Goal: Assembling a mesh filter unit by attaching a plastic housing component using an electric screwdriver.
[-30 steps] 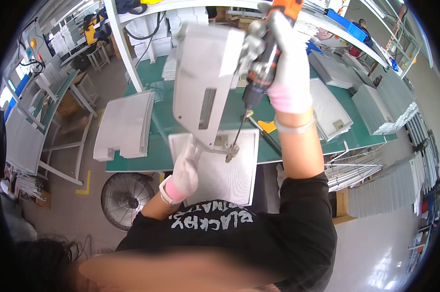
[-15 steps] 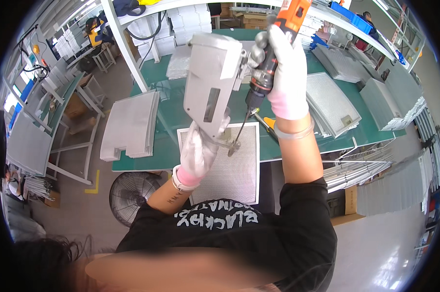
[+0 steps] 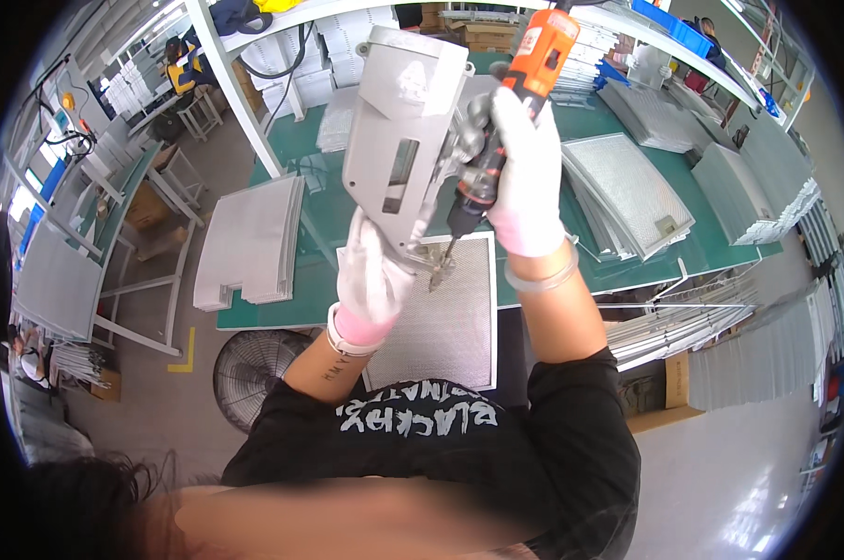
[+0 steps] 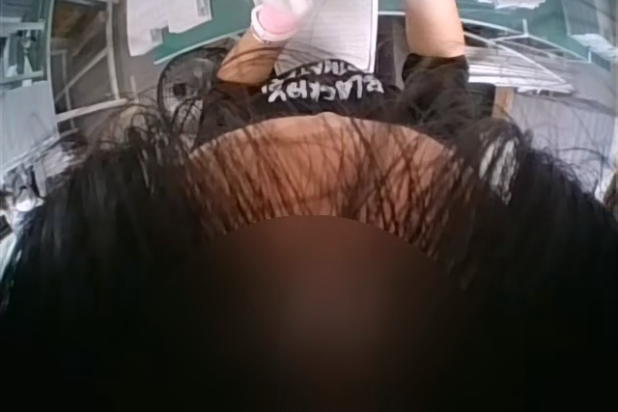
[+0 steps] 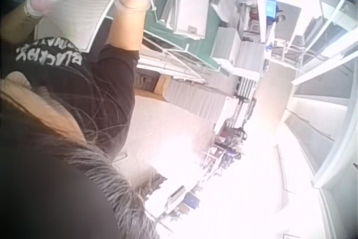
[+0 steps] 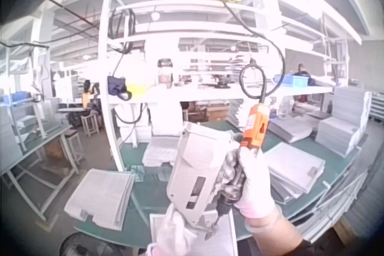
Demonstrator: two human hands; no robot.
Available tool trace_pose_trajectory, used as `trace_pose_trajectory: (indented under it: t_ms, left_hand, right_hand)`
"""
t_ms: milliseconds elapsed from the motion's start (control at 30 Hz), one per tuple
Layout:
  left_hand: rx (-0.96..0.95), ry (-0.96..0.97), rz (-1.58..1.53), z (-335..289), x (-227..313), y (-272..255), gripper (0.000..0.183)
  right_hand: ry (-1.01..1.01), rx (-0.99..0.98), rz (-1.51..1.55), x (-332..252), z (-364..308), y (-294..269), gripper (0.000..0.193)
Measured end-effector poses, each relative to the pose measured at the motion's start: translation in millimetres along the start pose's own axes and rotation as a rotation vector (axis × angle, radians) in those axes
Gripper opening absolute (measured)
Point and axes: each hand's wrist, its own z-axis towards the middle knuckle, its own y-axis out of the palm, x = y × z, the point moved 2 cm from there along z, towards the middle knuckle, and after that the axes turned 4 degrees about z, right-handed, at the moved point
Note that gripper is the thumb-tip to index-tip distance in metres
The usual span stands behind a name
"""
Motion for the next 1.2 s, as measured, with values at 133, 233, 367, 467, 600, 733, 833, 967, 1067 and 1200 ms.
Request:
trace_pose_trajectory:
  t_ms: [133,233,367,467,600,733,833,967,1067,1200]
  left_hand:
    - [0.154,-0.216,-0.518,-11.3,3.1,6.7,0.034]
    - [0.062,-0.179,-0.260,-7.3,7.8,1.4,0.034]
    - [0.130,0.143,0.473,-0.9,15.6,4.0,0.030]
    - [0.313,-0.193,-0.715,-7.8,13.4,10.3,0.029]
    - [0.022,0.128,0.363,-3.7,24.1,-5.5,0.031]
    - [-0.039,-0.256,-0.571,-13.8,-21.2,-11.1,0.046]
    - [-0.327,-0.074,0.301,-11.8,-89.4,-39.5,0.041]
    - [-0.646,-0.094,0.970,-38.1,-97.9,-13.8,0.040]
    - [-0.491,-0.071,0.986,-42.9,-64.7,-3.8,0.030]
    - [-0.422,-0.078,0.892,-59.3,-5.6,-4.8,0.027]
  right_hand:
    - [-0.026,-0.028,0.081,-23.2,25.5,-2.3,0.025]
    - [0.006,-0.057,-0.009,-16.6,8.6,7.3,0.029]
    - [0.056,-0.101,0.028,-11.9,10.5,5.0,0.024]
    - [-0.043,-0.100,0.100,-29.9,34.8,0.0,0.021]
    - [-0.021,-0.083,0.076,-22.8,28.2,-2.1,0.029]
    - [-0.035,-0.143,0.116,-23.6,36.2,-8.2,0.030]
    - [-0.025,-0.171,0.130,-26.4,40.3,-14.2,0.026]
    - [-0.056,-0.185,-0.041,-28.1,39.3,-16.5,0.021]
    - [-0.030,-0.154,-0.133,-24.5,37.0,-12.0,0.019]
    - [0.009,-0.202,-0.135,-19.0,34.4,-1.5,0.020]
